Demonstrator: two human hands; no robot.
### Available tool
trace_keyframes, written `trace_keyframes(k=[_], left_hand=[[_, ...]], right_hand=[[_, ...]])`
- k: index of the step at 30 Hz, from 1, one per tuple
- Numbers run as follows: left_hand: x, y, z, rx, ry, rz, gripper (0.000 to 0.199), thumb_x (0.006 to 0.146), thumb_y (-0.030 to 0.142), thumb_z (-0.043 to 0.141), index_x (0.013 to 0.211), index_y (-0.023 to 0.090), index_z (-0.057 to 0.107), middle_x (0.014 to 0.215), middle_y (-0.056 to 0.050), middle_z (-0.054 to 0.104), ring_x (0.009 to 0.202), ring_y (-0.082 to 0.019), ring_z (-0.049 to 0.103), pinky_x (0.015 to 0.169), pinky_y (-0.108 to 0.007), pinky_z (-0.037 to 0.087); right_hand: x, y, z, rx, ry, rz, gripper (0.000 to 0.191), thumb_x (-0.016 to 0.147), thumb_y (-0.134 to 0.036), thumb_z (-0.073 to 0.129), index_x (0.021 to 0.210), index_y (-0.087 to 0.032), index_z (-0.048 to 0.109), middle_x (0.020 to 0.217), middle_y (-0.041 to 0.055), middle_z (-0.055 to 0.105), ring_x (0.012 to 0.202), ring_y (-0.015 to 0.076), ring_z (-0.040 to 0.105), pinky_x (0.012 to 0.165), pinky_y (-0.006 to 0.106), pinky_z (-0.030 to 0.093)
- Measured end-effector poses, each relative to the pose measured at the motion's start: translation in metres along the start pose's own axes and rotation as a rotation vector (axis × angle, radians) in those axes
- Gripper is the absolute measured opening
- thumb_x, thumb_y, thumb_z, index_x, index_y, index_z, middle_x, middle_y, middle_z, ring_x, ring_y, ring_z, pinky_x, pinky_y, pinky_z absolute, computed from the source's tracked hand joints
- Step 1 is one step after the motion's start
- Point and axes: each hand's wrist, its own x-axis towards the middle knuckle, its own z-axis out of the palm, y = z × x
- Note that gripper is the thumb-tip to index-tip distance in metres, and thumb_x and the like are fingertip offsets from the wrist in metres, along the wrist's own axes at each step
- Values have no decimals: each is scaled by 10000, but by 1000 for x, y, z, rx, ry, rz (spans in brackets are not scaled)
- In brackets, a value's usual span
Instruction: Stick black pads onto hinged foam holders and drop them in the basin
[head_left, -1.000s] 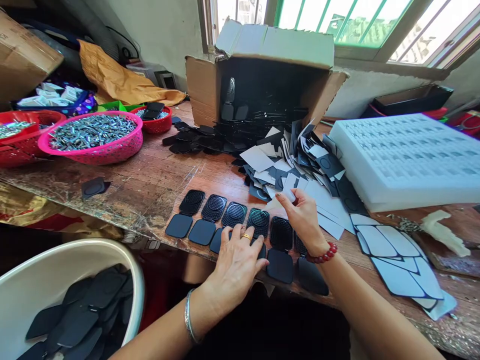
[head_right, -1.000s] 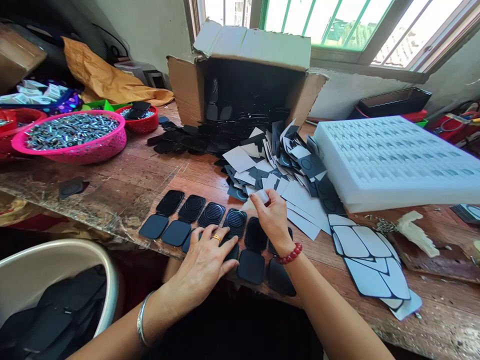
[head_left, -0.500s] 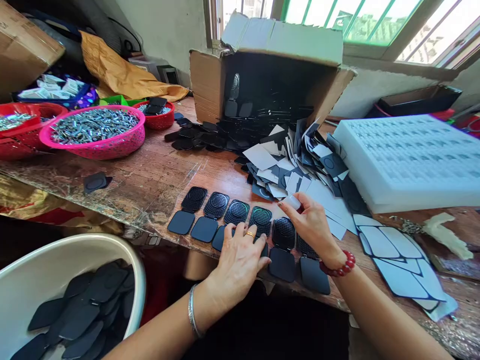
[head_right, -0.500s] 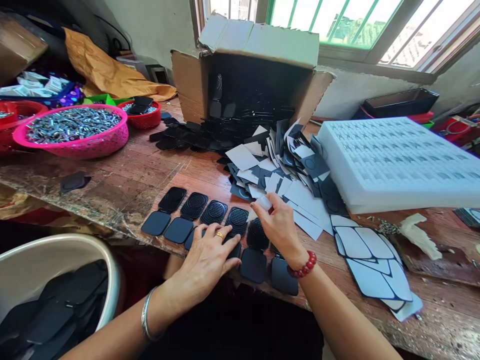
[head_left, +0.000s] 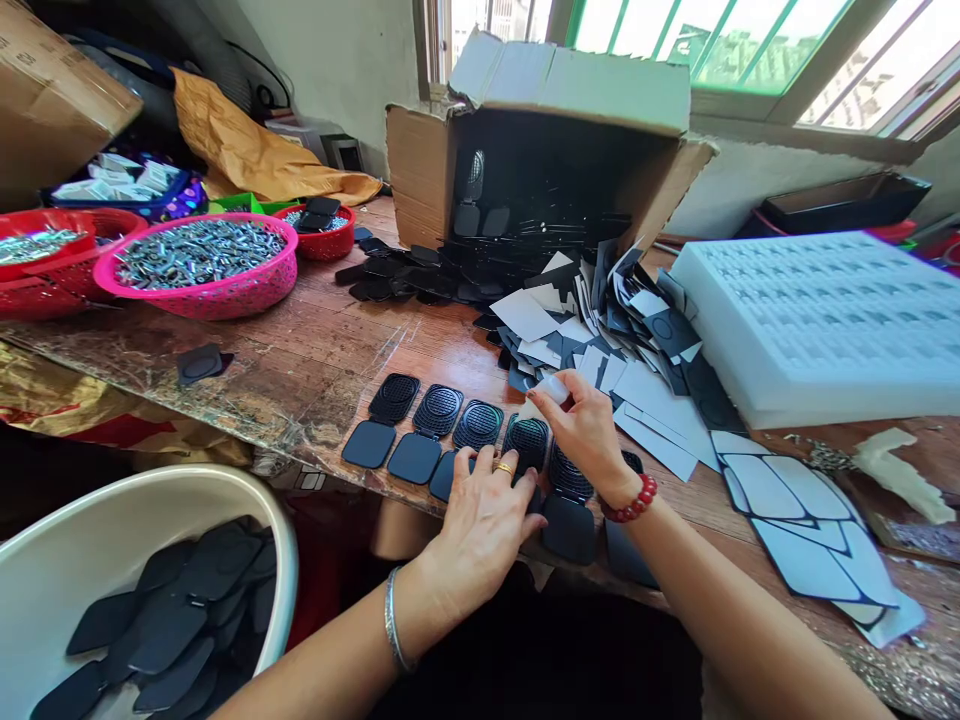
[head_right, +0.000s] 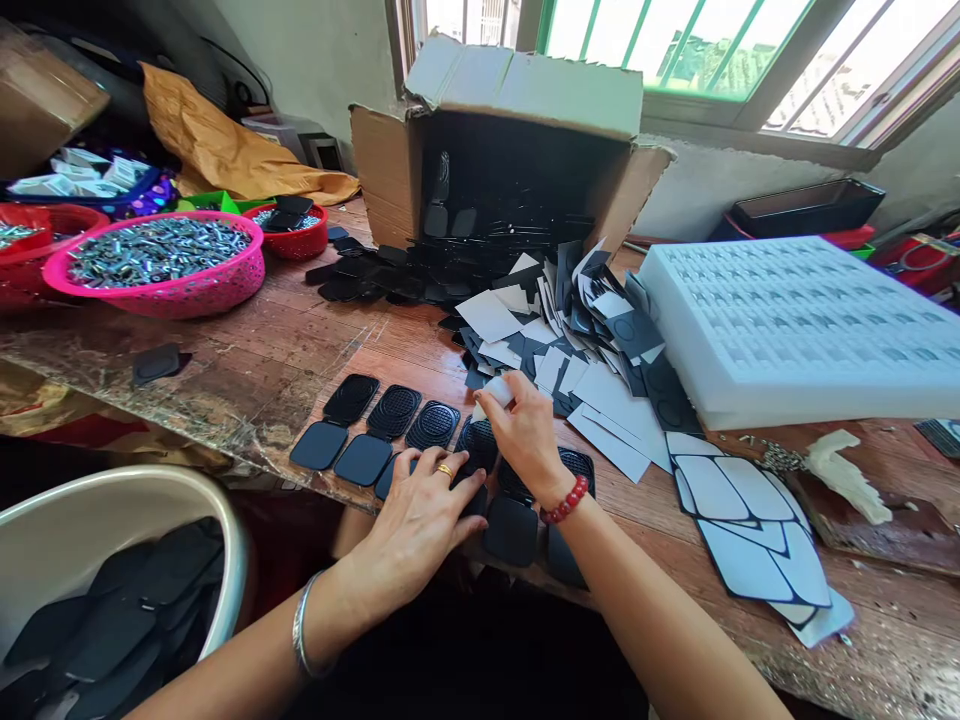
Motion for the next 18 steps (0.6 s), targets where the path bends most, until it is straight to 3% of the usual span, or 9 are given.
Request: trace_keyframes(k=[5, 10, 18], left_hand=[[-1, 0, -2, -10, -12, 0, 450, 906, 462, 636, 1292, 231, 616, 1371, -119, 589, 1242, -333, 481, 1012, -519, 361], [-1, 2, -4, -17, -10, 2, 417, 920, 442, 622, 1280, 231, 614, 1376, -120, 580, 1254, -327, 468, 1016, -521, 345], [-5, -8, -7, -73, 21, 12, 444, 932, 427, 611, 1330, 236, 564, 1387, -106, 564, 1289, -299, 446, 1055, -503, 312]], right_hand=[[1, 9, -18, -75, 25, 9, 255, 801, -397, 619, 674, -231, 474, 543, -59, 432, 507, 122, 365, 530, 277, 298], [-17, 11, -35, -137, 5, 13, 310, 823, -415, 628, 649, -232, 448, 520, -67, 393, 492, 115, 349, 507, 273, 274], [-17, 5, -33, 42, -22, 155, 351, 780, -486, 655, 623, -219, 490, 520, -58, 421, 484, 106, 350, 459, 264, 261]])
